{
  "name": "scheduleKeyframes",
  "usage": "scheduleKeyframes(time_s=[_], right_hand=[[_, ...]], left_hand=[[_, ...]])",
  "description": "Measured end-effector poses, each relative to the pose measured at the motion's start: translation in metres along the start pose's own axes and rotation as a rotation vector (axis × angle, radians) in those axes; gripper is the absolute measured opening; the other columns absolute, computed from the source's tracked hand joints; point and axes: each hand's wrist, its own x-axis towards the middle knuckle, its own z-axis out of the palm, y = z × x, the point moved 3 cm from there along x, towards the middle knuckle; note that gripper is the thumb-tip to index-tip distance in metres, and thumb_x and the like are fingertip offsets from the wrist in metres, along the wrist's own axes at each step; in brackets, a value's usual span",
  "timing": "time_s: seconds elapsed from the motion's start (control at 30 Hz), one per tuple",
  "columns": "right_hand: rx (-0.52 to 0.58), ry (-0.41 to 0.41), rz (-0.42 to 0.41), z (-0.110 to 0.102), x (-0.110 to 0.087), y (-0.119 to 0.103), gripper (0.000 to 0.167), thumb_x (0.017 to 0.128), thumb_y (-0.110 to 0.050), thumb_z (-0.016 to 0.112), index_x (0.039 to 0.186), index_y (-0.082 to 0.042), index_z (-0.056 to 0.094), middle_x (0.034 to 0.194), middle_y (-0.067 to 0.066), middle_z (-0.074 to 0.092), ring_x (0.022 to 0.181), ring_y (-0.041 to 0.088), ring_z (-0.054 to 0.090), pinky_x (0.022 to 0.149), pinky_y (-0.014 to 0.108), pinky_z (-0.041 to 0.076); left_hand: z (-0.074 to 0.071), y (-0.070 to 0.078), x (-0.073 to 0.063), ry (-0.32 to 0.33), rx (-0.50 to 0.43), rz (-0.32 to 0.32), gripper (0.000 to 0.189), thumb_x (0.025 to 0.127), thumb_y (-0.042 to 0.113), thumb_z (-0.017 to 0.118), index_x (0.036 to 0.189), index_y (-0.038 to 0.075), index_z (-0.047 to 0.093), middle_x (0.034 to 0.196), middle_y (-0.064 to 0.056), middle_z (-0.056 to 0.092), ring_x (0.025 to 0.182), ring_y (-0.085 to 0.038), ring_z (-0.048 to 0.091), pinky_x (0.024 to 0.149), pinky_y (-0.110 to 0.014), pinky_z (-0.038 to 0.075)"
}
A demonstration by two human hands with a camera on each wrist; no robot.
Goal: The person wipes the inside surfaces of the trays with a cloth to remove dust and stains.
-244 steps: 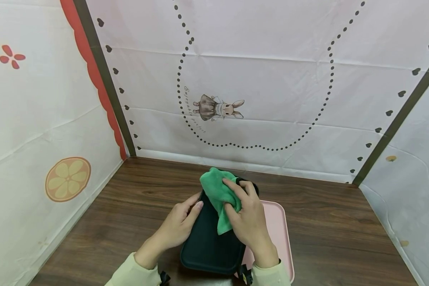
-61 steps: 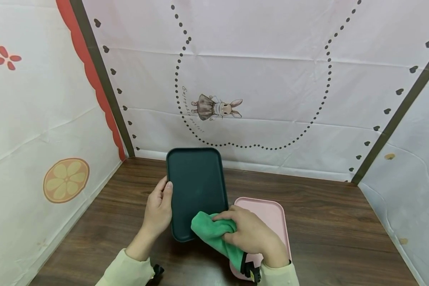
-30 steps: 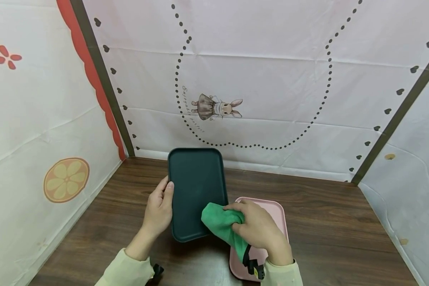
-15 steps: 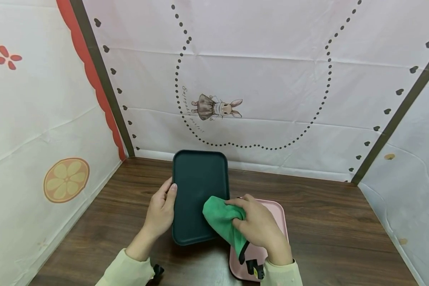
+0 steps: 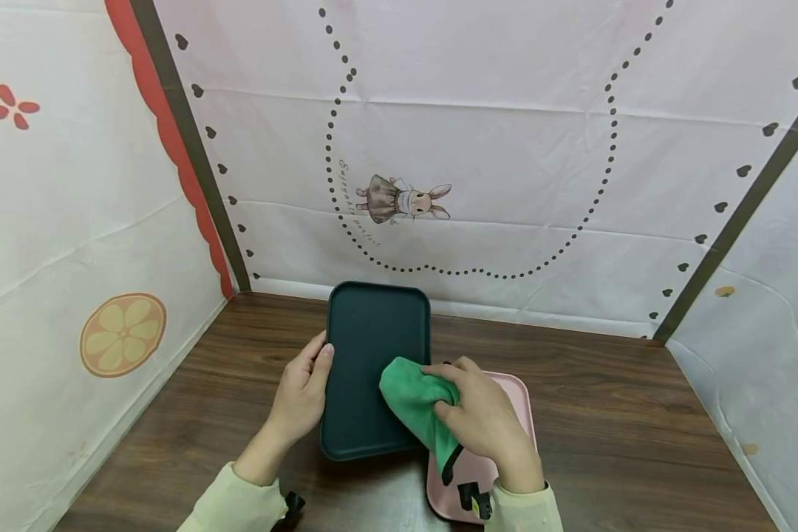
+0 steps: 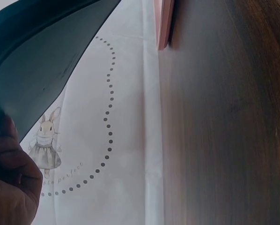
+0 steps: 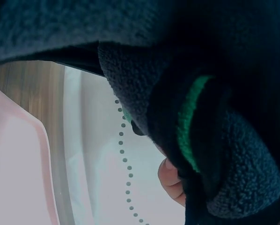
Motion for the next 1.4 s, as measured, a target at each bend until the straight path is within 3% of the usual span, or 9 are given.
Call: scheduleKeyframes(time_s=[0.23,0.43,0.67,1.03,1.4], right_hand=[[0.002,0.039,0.003,-0.001,0.001,0.002,0.05,0.089,-0.006,0.075,0.132,-0.031,0.07,0.121,0.0,0.065,0.095,0.012,0.061,0.075,0.027,0.05],[-0.009,0.066,0.008,-0.003,0.001,0.003,0.05,0.09,-0.008,0.075,0.134,-0.032,0.069,0.125,0.001,0.065,0.092,0.011,0.061,0.071,0.026,0.048],[-0.019,0.102,0.013,-0.004,0.001,0.004,0.05,0.091,-0.01,0.074,0.136,-0.032,0.068,0.118,-0.001,0.064,0.087,0.01,0.059,0.069,0.027,0.048],[0.017,0.161,0.016,-0.008,0.001,0.006,0.051,0.092,-0.009,0.073,0.138,-0.029,0.067,0.122,0.002,0.063,0.09,0.016,0.058,0.075,0.034,0.047],[0.039,0.279,0.057,-0.011,0.0,0.007,0.048,0.093,-0.009,0.07,0.139,-0.025,0.067,0.124,0.008,0.063,0.096,0.023,0.063,0.079,0.038,0.048]], left_hand=[[0.002,0.0,0.0,-0.036,0.007,0.009,0.044,0.115,0.024,0.038,0.154,0.007,0.048,0.147,-0.01,0.061,0.129,-0.016,0.06,0.108,-0.032,0.05],[0.003,0.0,0.0,-0.065,-0.002,0.023,0.043,0.115,0.022,0.037,0.154,0.006,0.047,0.143,-0.011,0.064,0.121,-0.016,0.063,0.106,-0.032,0.052],[0.004,0.001,0.0,-0.09,-0.013,0.022,0.043,0.115,0.022,0.037,0.153,0.005,0.048,0.14,-0.012,0.066,0.123,-0.017,0.064,0.105,-0.032,0.053],[0.006,0.002,0.0,-0.136,-0.03,0.032,0.043,0.115,0.021,0.038,0.153,0.005,0.047,0.145,-0.012,0.063,0.132,-0.022,0.061,0.109,-0.038,0.051],[0.01,0.005,-0.002,-0.203,-0.075,0.055,0.042,0.115,0.018,0.037,0.153,0.003,0.046,0.139,-0.015,0.066,0.122,-0.024,0.068,0.102,-0.033,0.055]])
